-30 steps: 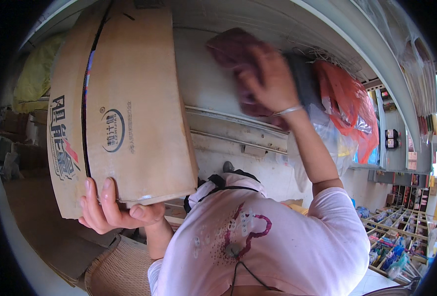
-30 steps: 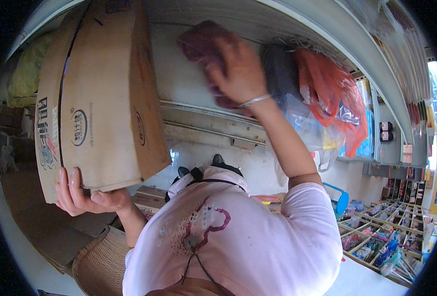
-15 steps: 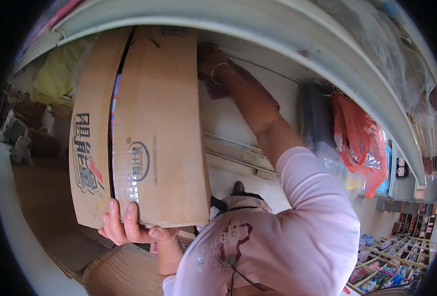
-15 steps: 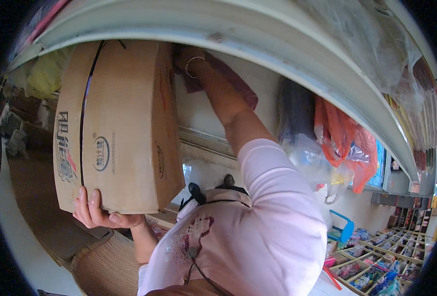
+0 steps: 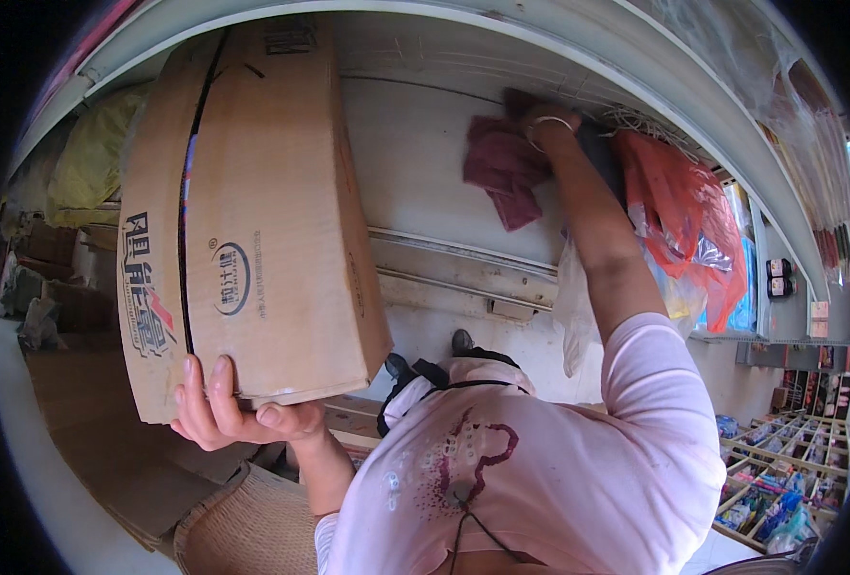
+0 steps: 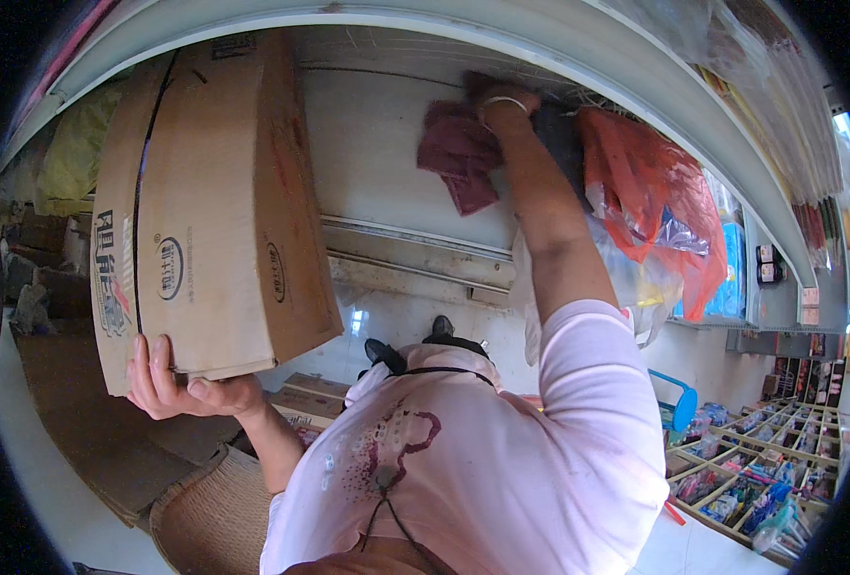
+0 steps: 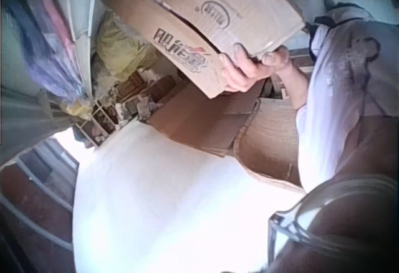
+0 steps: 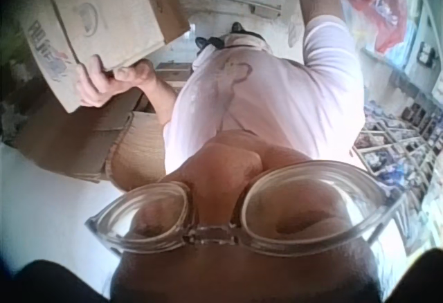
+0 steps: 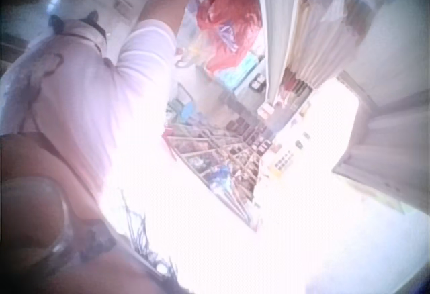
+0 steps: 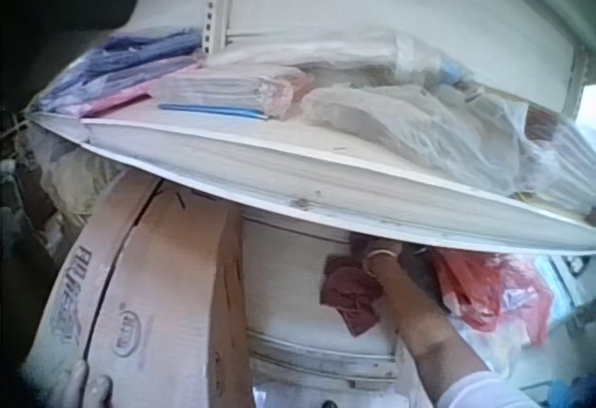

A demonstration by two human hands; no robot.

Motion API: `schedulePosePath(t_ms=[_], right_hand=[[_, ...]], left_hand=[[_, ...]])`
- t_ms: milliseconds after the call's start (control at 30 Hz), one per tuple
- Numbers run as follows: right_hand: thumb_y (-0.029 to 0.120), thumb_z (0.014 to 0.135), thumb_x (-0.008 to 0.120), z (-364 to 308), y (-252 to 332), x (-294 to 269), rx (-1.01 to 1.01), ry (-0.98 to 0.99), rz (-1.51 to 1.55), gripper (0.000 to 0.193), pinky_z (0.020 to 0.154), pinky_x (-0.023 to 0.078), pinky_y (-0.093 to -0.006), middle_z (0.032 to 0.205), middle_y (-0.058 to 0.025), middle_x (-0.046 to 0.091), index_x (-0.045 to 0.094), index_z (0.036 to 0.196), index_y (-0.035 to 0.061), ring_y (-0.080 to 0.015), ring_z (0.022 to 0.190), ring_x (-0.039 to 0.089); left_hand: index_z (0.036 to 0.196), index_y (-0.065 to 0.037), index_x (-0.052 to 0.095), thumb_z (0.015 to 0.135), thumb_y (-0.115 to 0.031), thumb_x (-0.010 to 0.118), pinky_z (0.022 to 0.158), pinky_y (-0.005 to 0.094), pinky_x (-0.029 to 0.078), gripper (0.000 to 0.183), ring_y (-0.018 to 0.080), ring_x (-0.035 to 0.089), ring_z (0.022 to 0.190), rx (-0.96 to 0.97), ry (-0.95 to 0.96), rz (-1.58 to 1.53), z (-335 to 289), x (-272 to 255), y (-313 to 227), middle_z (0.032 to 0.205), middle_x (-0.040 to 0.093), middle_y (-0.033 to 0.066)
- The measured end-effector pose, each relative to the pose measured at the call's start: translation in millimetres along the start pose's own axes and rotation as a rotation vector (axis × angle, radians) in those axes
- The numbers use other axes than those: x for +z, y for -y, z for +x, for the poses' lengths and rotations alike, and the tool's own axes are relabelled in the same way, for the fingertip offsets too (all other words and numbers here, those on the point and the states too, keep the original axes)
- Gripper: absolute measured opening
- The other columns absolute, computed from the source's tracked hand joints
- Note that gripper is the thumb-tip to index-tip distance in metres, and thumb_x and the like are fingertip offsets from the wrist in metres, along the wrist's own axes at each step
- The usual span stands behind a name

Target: The person wipes a cardboard box and a storage shelf with a cloth, then rearranges the box and other items on the shelf in a store aisle.

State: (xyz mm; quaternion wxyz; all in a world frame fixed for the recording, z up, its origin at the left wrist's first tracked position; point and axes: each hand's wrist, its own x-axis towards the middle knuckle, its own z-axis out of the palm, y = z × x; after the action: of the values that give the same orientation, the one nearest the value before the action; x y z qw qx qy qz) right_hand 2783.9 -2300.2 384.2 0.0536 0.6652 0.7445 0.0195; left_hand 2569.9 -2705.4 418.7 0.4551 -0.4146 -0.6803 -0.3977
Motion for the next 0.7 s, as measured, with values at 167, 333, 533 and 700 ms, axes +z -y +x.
schedulePosePath(t_ms=[167,333,533,700], right_hand=[[0.039,0.09,0.043,36.6,-7.1,53.1,-0.027,-0.083,-0.142,0.047,0.101,0.037,-0.0492,0.136,-0.0101,0.052,0.06,0.126,0.0142,-0.0309,0.126,0.048],[0.031,0.087,0.048,27.8,97.9,53.1,-0.503,-0.115,-0.067,0.044,0.105,0.034,-0.0426,0.132,-0.0121,0.054,0.058,0.127,0.0164,-0.0294,0.125,0.047],[0.024,0.09,0.045,73.2,206.0,83.4,-0.914,-0.486,0.045,0.037,0.108,0.034,-0.0389,0.135,0.0002,0.052,0.059,0.125,0.0203,-0.0213,0.128,0.044],[0.03,0.095,0.04,44.2,182.0,70.6,-0.853,-0.244,0.012,0.036,0.105,0.037,-0.0429,0.136,0.001,0.049,0.056,0.127,0.0253,-0.023,0.13,0.04]], left_hand=[[0.108,-0.008,0.055,0.095,-0.037,0.022,0.107,0.0442,0.023,0.046,0.0255,0.041,0.118,-0.025,0.006,0.019,3.6,1.9,-9.0,0.118,0.055,0.0118],[0.108,-0.008,0.054,0.097,-0.039,0.021,0.108,0.0446,0.022,0.047,0.0262,0.041,0.119,-0.038,0.021,0.04,1.7,-2.3,-4.9,0.118,0.057,0.0136],[0.111,-0.009,0.052,0.098,-0.041,0.016,0.109,0.0446,0.021,0.05,0.0249,0.041,0.119,-0.02,0.018,0.069,2.8,-3.7,-5.1,0.118,0.056,0.0139],[0.11,-0.009,0.051,0.098,-0.042,0.015,0.108,0.0454,0.022,0.05,0.0243,0.043,0.118,-0.013,0.051,0.079,-0.1,-2.8,-1.5,0.118,0.053,0.0121]])
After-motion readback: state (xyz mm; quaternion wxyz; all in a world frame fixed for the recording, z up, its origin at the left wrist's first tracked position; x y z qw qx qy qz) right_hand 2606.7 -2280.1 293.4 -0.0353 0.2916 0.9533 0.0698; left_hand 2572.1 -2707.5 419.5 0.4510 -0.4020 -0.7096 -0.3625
